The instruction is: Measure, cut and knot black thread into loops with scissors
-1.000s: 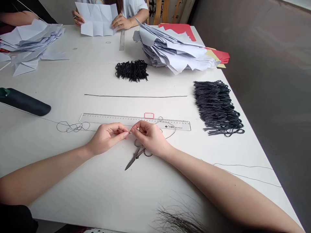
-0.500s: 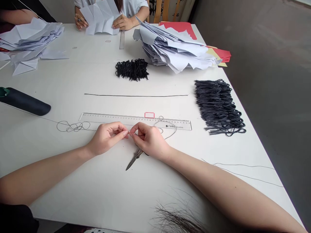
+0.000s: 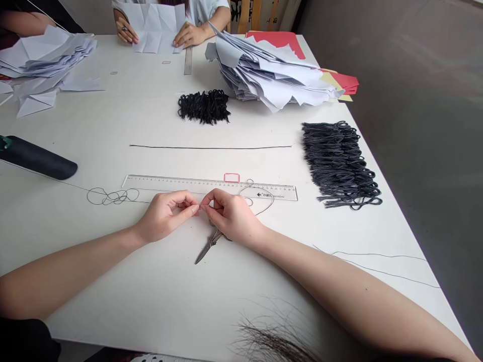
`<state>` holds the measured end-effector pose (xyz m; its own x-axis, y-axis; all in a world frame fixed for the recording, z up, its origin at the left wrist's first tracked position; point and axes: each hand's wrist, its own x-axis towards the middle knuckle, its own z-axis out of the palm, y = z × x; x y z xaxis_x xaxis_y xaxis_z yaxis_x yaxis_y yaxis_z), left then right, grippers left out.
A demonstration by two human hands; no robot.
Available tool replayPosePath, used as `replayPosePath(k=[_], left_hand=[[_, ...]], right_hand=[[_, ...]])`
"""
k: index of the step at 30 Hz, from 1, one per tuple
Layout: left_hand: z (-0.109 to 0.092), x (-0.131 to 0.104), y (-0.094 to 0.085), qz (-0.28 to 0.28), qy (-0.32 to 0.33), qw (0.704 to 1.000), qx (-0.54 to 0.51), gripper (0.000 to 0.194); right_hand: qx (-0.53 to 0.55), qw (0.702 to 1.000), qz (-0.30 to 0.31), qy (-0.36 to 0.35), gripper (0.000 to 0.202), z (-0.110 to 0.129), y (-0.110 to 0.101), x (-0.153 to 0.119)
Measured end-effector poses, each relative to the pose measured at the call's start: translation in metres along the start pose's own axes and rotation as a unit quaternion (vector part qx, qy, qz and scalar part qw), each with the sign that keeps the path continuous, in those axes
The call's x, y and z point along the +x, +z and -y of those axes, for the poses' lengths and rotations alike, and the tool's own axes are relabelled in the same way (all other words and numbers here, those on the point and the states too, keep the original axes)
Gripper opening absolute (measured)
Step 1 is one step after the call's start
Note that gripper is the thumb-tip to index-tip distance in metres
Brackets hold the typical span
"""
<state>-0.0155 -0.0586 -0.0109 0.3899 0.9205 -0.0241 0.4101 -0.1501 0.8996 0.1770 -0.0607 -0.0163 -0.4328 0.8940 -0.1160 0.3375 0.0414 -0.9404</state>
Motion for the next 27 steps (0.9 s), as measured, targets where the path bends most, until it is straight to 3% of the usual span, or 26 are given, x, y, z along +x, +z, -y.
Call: replayPosePath(k=[27], left_hand=[[0.0017, 0.0013, 0.0005, 0.015, 0.019, 1.000, 0.009, 0.015]], right_hand=[[-0.020, 1.000, 0.016, -0.006, 0.011, 0.0017, -0.0006, 0.0012]])
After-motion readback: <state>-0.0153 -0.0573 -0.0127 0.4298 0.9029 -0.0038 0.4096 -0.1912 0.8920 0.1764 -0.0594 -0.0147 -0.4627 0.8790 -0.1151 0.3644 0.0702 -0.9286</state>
